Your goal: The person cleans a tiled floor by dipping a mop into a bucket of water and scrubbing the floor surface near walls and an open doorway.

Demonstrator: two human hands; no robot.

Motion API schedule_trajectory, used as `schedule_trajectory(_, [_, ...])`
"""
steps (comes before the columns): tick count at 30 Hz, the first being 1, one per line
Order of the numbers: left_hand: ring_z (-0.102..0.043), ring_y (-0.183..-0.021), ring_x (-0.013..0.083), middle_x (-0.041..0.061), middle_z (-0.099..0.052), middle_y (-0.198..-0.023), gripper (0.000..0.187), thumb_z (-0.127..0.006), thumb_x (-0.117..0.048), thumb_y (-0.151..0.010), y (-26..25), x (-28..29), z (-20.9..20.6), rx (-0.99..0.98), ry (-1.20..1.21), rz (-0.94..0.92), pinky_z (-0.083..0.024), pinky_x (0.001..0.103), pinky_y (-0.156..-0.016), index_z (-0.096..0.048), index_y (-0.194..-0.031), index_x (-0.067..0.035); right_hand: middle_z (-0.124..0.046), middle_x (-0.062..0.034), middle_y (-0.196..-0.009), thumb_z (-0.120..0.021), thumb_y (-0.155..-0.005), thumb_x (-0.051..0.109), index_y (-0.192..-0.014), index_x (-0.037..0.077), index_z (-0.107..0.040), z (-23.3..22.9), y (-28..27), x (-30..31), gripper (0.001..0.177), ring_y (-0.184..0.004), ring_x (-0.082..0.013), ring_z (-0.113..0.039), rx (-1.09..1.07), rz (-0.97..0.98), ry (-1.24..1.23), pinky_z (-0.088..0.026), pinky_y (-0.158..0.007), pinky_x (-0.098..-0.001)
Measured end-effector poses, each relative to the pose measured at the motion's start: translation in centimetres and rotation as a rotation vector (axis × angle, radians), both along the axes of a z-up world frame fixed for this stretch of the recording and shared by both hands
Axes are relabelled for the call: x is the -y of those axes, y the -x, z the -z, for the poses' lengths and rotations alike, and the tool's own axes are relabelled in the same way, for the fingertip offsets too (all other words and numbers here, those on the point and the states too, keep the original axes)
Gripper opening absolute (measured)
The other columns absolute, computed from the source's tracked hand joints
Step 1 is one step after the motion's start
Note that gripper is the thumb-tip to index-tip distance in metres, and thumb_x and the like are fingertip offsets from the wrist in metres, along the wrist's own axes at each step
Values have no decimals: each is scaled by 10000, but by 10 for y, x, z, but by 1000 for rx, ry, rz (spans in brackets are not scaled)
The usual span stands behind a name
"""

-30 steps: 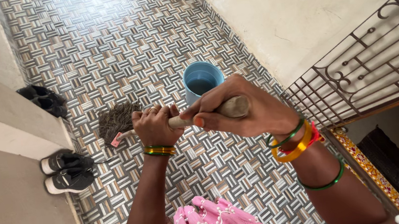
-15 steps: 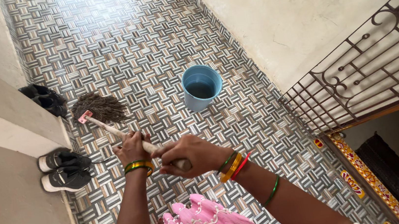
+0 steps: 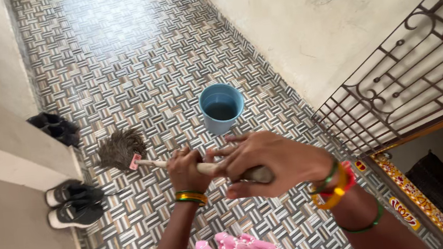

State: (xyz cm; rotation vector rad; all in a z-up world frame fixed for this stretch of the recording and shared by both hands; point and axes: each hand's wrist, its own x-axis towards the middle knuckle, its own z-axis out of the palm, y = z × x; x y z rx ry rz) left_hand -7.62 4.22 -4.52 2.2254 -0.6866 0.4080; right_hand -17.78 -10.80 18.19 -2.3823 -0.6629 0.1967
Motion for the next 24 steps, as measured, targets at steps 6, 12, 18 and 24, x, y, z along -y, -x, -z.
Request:
schedule_trajectory(6, [-652, -791, 319, 90, -712, -719, 392, -638, -388, -922, 1, 53, -11, -161, -30, 12, -390, 514, -868, -712, -649, -116, -528, -75, -618, -702, -972, 83, -697, -29, -562, 11, 18, 34, 328, -596, -168, -516, -19, 54, -589, -486, -843, -384])
schedule_trajectory(12, [-659, -812, 262, 74, -691, -713, 379, -583, -425, -971, -17, 71, -4, -302, -197, -30, -406, 504, -886, -762, -766, -161, -390, -44, -597, -691, -999, 65, -643, -20, -379, 23, 8, 46, 480, -555, -133, -340, -20, 122, -544, -297, -546, -349])
schedule_trajectory(18, [-638, -948, 274, 18, -702, -901, 358, -617, -442, -952, -43, 82, 15, -69, -160, -79, -390, 570, -907, -777, -783, -170, -397, -42, -584, -696, -1002, 125, -638, -11, -447, 35, -14, 50, 461, -539, -128, -345, 49, 120, -481, -301, -528, -353])
schedule_trajectory(24, [-626, -949, 276, 5, -702, -910, 324, -637, -440, -936, -77, 117, 27, -67, -122, -37, -380, 573, -922, -776, -783, -191, -435, -28, -580, -673, -1010, 161, -678, -10, -558, 47, -38, 80, 392, -523, -89, -347, 30, 244, -470, -279, -490, -338])
